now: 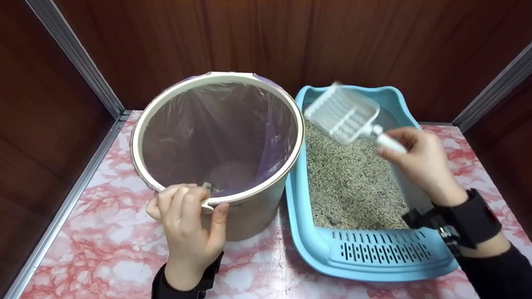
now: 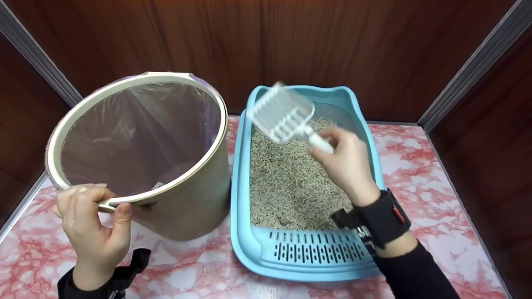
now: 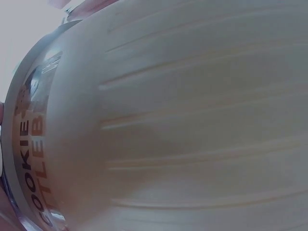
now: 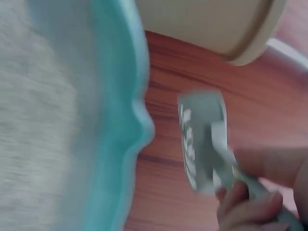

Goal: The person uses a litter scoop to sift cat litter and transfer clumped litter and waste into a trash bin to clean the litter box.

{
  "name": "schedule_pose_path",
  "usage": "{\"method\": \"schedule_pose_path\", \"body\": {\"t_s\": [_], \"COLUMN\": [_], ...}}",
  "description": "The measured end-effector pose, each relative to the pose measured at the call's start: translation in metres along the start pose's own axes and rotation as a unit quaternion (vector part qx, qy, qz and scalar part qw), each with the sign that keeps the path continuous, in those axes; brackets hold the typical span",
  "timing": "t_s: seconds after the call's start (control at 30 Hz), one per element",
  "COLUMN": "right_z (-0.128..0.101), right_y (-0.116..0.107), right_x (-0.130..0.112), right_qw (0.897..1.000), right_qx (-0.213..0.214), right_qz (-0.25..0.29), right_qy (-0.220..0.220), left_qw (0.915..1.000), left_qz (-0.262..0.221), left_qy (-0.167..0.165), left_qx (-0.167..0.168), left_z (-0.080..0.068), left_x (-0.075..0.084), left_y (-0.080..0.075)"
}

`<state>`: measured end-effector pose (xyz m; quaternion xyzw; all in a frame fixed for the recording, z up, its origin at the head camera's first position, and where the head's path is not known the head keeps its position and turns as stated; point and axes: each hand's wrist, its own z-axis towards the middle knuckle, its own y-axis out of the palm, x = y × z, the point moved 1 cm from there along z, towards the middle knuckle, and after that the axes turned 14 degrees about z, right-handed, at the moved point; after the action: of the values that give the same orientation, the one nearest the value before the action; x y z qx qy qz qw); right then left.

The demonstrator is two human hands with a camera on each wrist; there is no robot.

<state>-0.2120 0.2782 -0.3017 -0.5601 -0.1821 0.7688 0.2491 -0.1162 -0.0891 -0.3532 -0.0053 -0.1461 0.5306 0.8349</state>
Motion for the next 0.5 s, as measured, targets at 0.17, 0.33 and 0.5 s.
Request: {"method": "schedule_pose_path", "body": {"t_s": [0.17, 0.33, 0.5], "right_z": [-0.014, -0.022, -0.026], "right_y": [-0.014, -0.037, -0.046], "right_x": [0.03, 0.028, 0.02], "right_qw": [0.993, 0.963, 0.909], "right_qx": [-0.098, -0.186, -0.311], "right_qz": [-0.07, -0.193, -0.27], "right_qy": [0.001, 0.01, 0.061], "left_qw": [1.0, 1.0, 1.0], "left_qz": [0.0, 0.0, 0.0], "left_qy": [0.001, -0.003, -0.005], "left_qx": [0.0, 0.003, 0.002], "left_z": [0.0, 0.002, 0.001], "left_x": [0.0, 0.001, 0.0], "left_y": [-0.002, -0.003, -0.003]}}
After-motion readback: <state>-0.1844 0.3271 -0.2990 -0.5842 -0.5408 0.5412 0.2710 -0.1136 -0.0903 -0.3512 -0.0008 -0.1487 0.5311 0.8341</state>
